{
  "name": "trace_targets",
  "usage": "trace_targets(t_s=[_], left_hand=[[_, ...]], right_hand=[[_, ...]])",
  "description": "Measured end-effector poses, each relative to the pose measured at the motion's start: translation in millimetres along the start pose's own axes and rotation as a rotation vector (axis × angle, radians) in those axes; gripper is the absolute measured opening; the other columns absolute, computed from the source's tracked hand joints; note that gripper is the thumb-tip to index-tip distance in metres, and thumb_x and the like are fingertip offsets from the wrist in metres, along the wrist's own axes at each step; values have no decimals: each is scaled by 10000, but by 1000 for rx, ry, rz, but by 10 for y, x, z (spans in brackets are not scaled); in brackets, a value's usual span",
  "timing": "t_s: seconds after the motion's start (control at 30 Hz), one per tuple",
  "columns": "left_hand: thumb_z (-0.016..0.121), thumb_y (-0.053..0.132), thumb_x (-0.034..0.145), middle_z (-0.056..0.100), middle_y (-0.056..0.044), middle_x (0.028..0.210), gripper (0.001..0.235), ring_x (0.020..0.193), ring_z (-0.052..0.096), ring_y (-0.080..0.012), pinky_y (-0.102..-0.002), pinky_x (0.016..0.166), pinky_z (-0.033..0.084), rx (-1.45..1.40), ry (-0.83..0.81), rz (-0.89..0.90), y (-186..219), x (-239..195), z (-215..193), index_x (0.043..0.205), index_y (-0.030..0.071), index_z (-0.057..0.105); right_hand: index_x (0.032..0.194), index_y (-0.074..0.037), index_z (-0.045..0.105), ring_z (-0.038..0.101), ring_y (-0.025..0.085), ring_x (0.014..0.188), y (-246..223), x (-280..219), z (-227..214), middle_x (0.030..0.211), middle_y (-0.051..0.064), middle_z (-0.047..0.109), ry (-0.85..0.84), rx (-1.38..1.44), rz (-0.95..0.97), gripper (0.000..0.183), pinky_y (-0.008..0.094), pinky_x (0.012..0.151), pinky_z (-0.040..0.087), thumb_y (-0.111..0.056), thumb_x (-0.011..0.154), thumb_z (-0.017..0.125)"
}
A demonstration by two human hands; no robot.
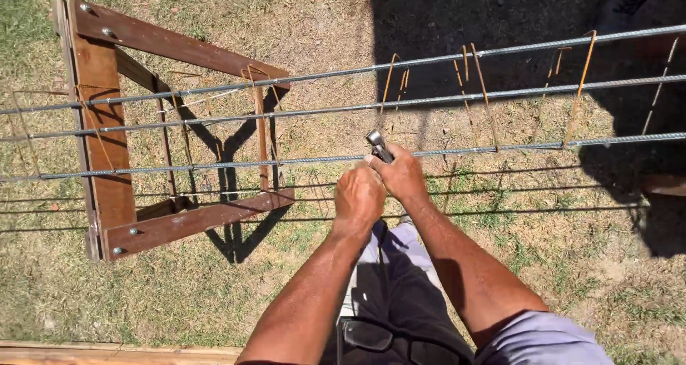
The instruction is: Tying rebar rods together with wire using pliers to create a structural cage
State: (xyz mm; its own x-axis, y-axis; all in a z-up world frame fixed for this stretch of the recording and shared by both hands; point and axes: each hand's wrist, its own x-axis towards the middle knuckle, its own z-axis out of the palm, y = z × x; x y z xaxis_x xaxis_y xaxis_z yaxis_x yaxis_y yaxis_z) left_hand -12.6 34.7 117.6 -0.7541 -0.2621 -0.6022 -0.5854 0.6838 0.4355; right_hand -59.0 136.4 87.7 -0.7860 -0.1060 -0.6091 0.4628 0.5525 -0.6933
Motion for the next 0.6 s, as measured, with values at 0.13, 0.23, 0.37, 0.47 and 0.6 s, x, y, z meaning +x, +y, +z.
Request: trace_targets(t_s=[0.13, 0.23, 0.37, 0.47, 0.6], left_hand=[[460, 3, 918, 695, -271, 882, 285, 965, 707, -415, -524, 886, 573, 66, -47, 39, 123, -58, -162, 1096, -110, 651], [463, 47, 878, 709, -257, 874, 289, 964, 712, -421, -529, 853, 570, 67, -54, -3, -95, 169, 2, 1010, -59, 697], [502, 165, 820, 741, -174, 818, 291, 942, 731, -395, -497, 794, 575, -4, -81, -81, -267, 280, -16, 849, 115, 787], [555, 182, 797, 715, -113, 683, 248, 757, 685, -291, -411, 679, 545, -242, -141, -63, -506, 454, 54, 771, 180, 801], [576, 80, 832, 528, -25, 545, 223, 442, 403, -67, -188, 384, 355, -843, -268, -191, -319, 126, -390, 964, 4, 738]], right_hand=[[1000, -159, 734, 682, 373, 945, 250, 146, 128, 886, 155, 708, 15, 1, 37, 361, 487, 827, 518, -466, 812, 755], [956, -189, 739, 683, 390, 931, 229, 111, 84, 850, 155, 699, 5, -48, 49, 421, 512, 811, 524, -563, 761, 748], [1029, -156, 738, 674, 370, 982, 87, -17, 11, 912, 156, 715, -49, 47, 58, 313, 465, 916, 514, -422, 864, 723], [1120, -130, 724, 664, 366, 1021, 11, -50, -37, 980, 178, 716, -113, 41, 67, 327, 476, 957, 488, -379, 907, 707], [1243, -100, 688, 621, 435, 1155, -153, -95, -119, 1111, 234, 701, -168, 30, 114, 396, 533, 1038, 440, -359, 943, 682]])
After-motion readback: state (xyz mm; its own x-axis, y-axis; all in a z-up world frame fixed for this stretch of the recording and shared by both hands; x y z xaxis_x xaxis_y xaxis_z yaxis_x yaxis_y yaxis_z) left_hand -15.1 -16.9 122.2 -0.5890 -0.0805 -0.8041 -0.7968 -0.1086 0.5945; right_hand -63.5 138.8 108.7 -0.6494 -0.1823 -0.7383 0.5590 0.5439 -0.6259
